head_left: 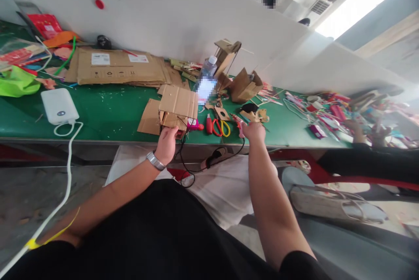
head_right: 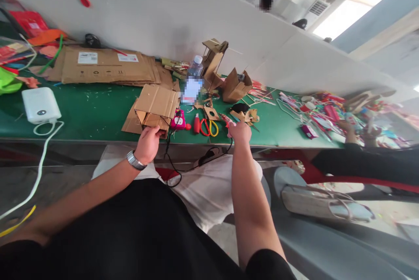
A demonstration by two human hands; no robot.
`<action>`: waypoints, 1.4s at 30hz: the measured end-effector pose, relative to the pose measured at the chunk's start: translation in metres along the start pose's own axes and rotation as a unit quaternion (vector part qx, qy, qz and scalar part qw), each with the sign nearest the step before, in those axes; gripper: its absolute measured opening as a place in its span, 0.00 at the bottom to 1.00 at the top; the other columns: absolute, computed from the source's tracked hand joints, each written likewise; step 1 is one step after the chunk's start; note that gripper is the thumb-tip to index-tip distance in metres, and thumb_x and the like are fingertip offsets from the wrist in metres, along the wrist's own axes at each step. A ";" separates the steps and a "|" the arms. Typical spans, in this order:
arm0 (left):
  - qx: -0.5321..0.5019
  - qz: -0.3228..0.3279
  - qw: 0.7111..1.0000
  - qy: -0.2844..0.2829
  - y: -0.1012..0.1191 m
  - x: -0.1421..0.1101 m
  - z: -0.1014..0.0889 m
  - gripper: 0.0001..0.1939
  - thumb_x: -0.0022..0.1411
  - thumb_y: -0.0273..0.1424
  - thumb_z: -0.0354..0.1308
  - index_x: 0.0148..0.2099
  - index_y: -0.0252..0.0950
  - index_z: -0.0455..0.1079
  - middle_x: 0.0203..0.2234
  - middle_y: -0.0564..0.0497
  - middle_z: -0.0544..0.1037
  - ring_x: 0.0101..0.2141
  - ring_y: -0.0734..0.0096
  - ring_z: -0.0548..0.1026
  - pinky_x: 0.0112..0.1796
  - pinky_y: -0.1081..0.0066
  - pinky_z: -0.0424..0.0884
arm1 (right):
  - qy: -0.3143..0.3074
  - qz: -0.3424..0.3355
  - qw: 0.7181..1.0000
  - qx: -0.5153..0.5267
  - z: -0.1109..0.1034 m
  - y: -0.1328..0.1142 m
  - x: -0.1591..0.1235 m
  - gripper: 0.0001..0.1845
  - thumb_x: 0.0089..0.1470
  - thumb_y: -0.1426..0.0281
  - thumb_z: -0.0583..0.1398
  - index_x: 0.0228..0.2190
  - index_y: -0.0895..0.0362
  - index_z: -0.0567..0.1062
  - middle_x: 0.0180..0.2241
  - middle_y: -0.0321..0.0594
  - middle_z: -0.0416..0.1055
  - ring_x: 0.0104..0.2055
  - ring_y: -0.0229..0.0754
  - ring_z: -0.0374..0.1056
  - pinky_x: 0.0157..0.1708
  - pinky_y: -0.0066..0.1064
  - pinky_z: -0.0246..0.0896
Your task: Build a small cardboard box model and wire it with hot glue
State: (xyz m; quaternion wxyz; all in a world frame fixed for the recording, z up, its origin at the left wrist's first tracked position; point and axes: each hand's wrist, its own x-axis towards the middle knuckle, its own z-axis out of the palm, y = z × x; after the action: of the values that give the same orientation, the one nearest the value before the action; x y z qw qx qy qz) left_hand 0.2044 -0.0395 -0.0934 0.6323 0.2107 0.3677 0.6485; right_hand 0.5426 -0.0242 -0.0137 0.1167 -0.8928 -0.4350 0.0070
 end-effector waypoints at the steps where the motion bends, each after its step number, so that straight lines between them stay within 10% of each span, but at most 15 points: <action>1: 0.000 0.000 1.000 0.000 0.000 0.000 0.000 0.19 0.54 0.35 0.73 0.26 0.39 0.64 0.27 0.55 0.75 0.33 0.71 0.75 0.40 0.68 0.73 | 0.021 -0.013 1.000 0.010 -0.004 -0.008 -0.008 0.19 0.65 0.65 0.62 0.52 0.63 0.81 0.51 0.59 0.78 0.55 0.57 0.73 0.58 0.46 0.68; 4: 0.001 0.001 1.000 0.001 0.002 -0.001 0.001 0.20 0.55 0.34 0.73 0.25 0.39 0.62 0.26 0.55 0.74 0.33 0.72 0.74 0.40 0.68 0.73 | 0.078 -0.206 0.967 0.130 -0.011 -0.050 -0.044 0.18 0.66 0.65 0.59 0.50 0.59 0.83 0.53 0.52 0.77 0.42 0.45 0.74 0.49 0.38 0.71; 9: 0.006 0.001 1.000 -0.008 0.007 0.001 0.003 0.22 0.56 0.34 0.72 0.24 0.39 0.59 0.25 0.56 0.71 0.32 0.73 0.72 0.40 0.69 0.72 | -0.044 -0.465 0.854 0.228 -0.013 -0.122 -0.101 0.17 0.67 0.66 0.60 0.52 0.55 0.83 0.59 0.48 0.76 0.40 0.43 0.75 0.44 0.36 0.70; 13: 0.015 -0.001 1.000 -0.016 0.009 0.003 0.003 0.22 0.57 0.33 0.71 0.24 0.39 0.59 0.27 0.55 0.71 0.33 0.73 0.73 0.39 0.70 0.72 | -0.110 -0.432 0.871 0.207 -0.030 -0.131 -0.122 0.11 0.65 0.69 0.62 0.38 0.56 0.86 0.38 0.44 0.83 0.39 0.45 0.75 0.42 0.35 0.66; 19: 0.036 -0.002 0.999 -0.009 0.006 0.006 -0.003 0.19 0.58 0.34 0.71 0.27 0.39 0.62 0.28 0.55 0.71 0.36 0.72 0.75 0.41 0.70 0.72 | -0.142 -0.336 0.829 0.424 -0.083 -0.080 -0.128 0.14 0.64 0.58 0.66 0.36 0.55 0.85 0.24 0.36 0.72 0.23 0.36 0.63 0.26 0.30 0.58; 23: 0.034 -0.003 0.999 -0.010 0.005 0.005 -0.003 0.19 0.59 0.34 0.71 0.27 0.39 0.62 0.28 0.56 0.72 0.36 0.72 0.75 0.43 0.69 0.72 | 0.032 -0.239 0.806 0.540 -0.098 -0.051 -0.113 0.12 0.62 0.56 0.67 0.35 0.51 0.84 0.23 0.35 0.66 0.23 0.36 0.60 0.24 0.30 0.57; 27: 0.021 -0.010 1.000 -0.018 0.006 0.001 0.000 0.18 0.59 0.33 0.70 0.27 0.39 0.62 0.28 0.56 0.73 0.35 0.72 0.75 0.43 0.68 0.72 | 0.203 -0.230 0.869 0.387 -0.076 -0.058 -0.119 0.05 0.61 0.68 0.66 0.37 0.49 0.86 0.37 0.41 0.75 0.31 0.40 0.67 0.32 0.34 0.65; 32: 0.012 -0.017 0.999 -0.029 0.010 -0.003 0.006 0.18 0.58 0.33 0.70 0.27 0.38 0.62 0.29 0.55 0.75 0.37 0.72 0.76 0.44 0.69 0.71 | -0.005 -0.376 0.877 0.300 -0.028 -0.098 -0.160 0.12 0.67 0.66 0.61 0.44 0.52 0.85 0.33 0.42 0.76 0.33 0.43 0.70 0.39 0.37 0.70; 42: 0.011 -0.012 0.999 -0.045 0.007 -0.001 0.003 0.14 0.59 0.33 0.70 0.29 0.39 0.67 0.33 0.51 0.79 0.41 0.67 0.79 0.46 0.67 0.74 | -0.143 -0.274 0.885 0.349 0.013 -0.136 -0.168 0.21 0.63 0.64 0.63 0.56 0.53 0.78 0.50 0.45 0.82 0.26 0.37 0.71 0.35 0.33 0.70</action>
State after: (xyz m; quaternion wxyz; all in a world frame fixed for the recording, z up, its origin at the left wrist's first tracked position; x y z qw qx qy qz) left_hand 0.2021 -0.0394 -0.0857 0.6535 0.2418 0.3484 0.6269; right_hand 0.3317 -0.0715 -0.0119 0.3545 -0.6291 -0.6437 0.2534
